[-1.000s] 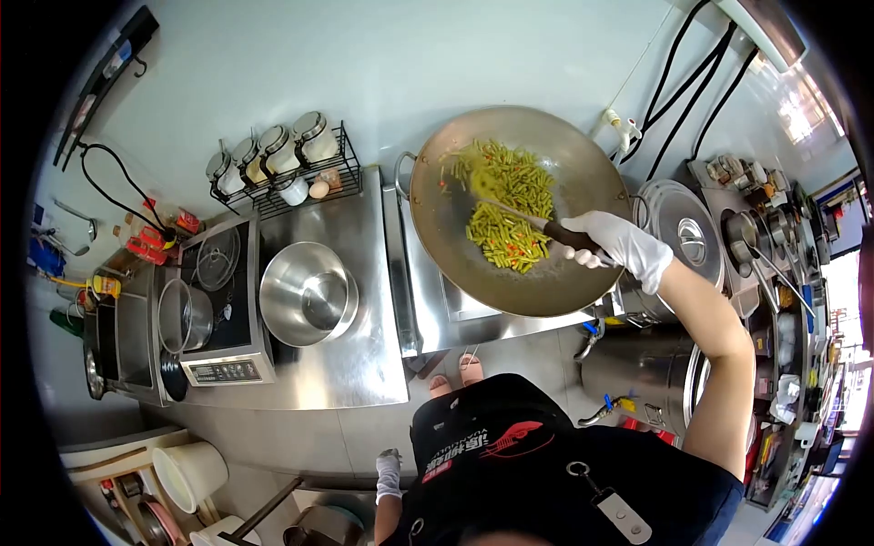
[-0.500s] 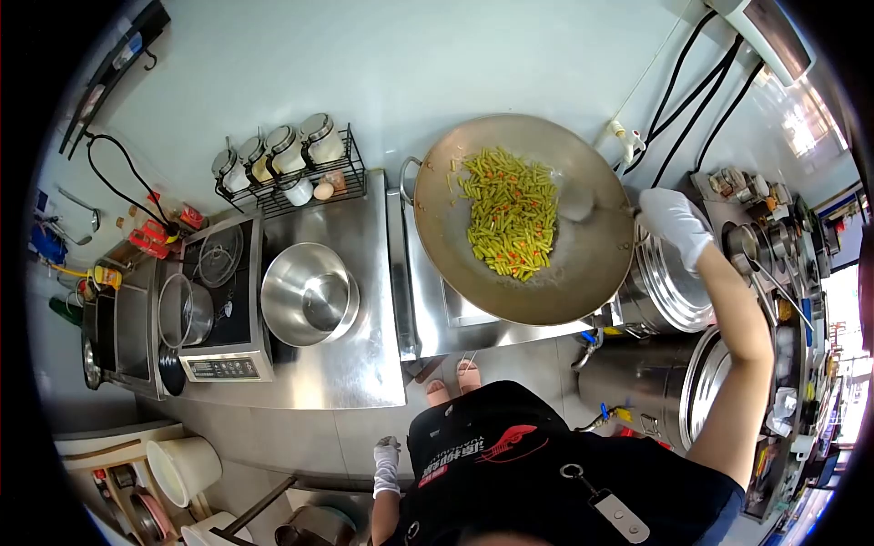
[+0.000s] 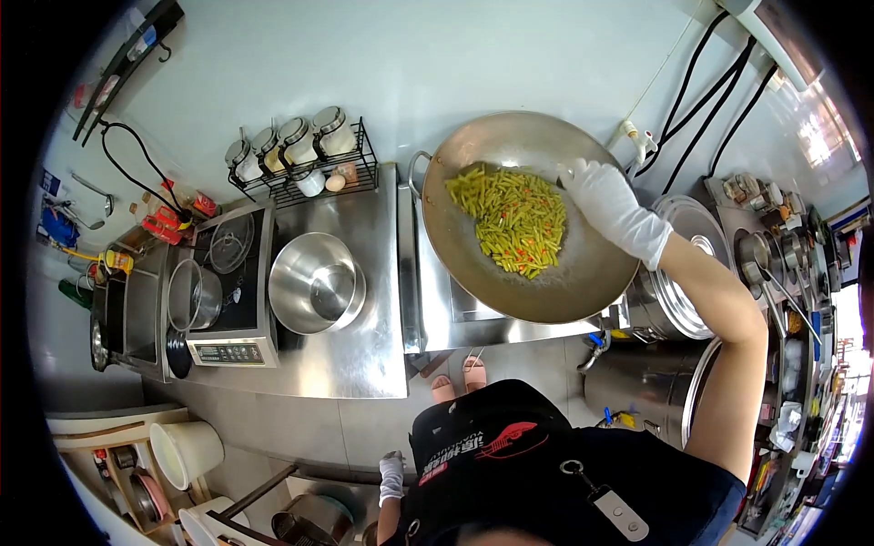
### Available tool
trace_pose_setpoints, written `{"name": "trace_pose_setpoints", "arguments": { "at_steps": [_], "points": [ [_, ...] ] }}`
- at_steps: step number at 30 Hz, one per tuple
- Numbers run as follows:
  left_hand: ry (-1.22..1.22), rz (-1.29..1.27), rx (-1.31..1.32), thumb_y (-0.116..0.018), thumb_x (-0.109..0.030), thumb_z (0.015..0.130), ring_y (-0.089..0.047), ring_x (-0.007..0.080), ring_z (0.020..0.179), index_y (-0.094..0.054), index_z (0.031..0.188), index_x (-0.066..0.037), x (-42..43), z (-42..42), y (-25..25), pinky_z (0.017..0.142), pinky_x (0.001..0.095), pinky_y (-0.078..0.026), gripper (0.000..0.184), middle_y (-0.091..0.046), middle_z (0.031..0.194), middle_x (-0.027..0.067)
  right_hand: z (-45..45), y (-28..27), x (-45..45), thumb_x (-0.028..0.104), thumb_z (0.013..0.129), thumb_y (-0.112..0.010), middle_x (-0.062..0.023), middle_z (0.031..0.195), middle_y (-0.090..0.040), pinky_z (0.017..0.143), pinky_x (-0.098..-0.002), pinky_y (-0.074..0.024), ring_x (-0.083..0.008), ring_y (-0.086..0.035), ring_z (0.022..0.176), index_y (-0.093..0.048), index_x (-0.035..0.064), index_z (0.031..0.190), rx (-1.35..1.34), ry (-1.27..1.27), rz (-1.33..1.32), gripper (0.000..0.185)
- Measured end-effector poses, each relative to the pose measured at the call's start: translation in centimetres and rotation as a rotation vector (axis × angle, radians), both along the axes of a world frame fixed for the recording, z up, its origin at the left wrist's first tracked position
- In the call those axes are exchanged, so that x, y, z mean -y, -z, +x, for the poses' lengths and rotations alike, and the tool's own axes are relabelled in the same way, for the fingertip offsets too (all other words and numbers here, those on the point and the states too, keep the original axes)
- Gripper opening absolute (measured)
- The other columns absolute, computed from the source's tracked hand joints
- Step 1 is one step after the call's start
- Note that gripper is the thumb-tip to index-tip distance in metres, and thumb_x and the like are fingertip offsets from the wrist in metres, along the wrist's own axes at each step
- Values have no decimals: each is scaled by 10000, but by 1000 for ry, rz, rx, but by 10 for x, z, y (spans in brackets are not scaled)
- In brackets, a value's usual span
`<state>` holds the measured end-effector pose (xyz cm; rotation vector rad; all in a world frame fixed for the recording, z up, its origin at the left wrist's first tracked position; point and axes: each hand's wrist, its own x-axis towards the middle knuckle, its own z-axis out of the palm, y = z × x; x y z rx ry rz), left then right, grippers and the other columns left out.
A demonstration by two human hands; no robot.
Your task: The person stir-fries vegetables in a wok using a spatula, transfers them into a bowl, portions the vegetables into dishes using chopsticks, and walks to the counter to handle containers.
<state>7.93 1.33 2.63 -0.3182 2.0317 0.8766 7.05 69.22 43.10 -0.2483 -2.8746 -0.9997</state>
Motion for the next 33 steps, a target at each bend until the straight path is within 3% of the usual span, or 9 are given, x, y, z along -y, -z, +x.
{"name": "trace_pose_setpoints", "arguments": {
  "at_steps": [1,9,15,19,23,25,29,31,33],
  "points": [
    [16,10,-20,-512,-247,904,-632,203,620,-607,1026,49,-3,1,4,571,335,-494,335,-687,803,135,6,4,6,107,786,-549,-56,838,-528,523,-314,-484,-187,-570,702,-544,75,1151,96,59,-23,366],
    [-71,119,-65,-599,-188,889,-619,200,626,-605,977,51,-40,-19,12,566,328,-507,255,-664,753,122,110,11,12,107,740,-559,-53,849,-492,519,-267,-489,-159,-560,662,-448,143,1342,184,-7,-2,613],
    [-86,138,-106,-569,-236,888,-598,155,578,-636,940,5,-40,-27,15,547,295,-488,255,-663,719,78,165,-30,59,79,744,-546,-68,821,-496,561,-308,-494,-203,-565,695,-465,126,1340,111,229,-120,603],
    [51,-10,-64,-569,-255,888,-615,165,600,-635,944,4,-37,-24,8,577,306,-497,273,-669,726,80,159,1,82,53,736,-550,-84,831,-517,585,-335,-483,-226,-565,729,-497,80,1304,80,229,-322,572],
    [88,-24,-62,-593,-274,868,-646,177,677,-637,999,16,-26,-28,15,629,318,-513,321,-689,812,109,129,69,62,93,805,-508,-85,847,-531,604,-324,-487,-216,-570,737,-497,62,1278,-32,313,-226,474],
    [107,-6,-82,-607,-284,861,-651,179,706,-640,1016,19,-17,-31,4,650,317,-515,342,-692,842,117,127,58,68,74,788,-519,-90,841,-535,626,-342,-499,-228,-586,750,-496,79,1283,-99,350,-308,495],
    [391,16,-125,-652,-340,848,-637,177,711,-648,1048,28,-7,-68,-39,671,300,-500,419,-689,827,98,142,57,87,30,712,-589,-101,845,-536,606,-363,-509,-259,-603,762,-475,96,1314,-126,368,-498,616],
    [330,14,73,-675,-208,869,-597,114,703,-579,1176,49,-63,-102,-161,616,257,-490,412,-686,828,86,153,77,91,29,704,-609,-110,884,-536,579,-363,-507,-262,-607,765,-461,102,1331,-105,426,-508,649],
    [86,245,-92,-705,-217,845,-555,84,630,-689,1000,0,-81,-128,-216,608,235,-462,267,-657,738,35,150,87,100,41,716,-626,-117,946,-529,576,-361,-507,-264,-609,772,-435,122,1358,-96,472,-526,674]
  ]
}}
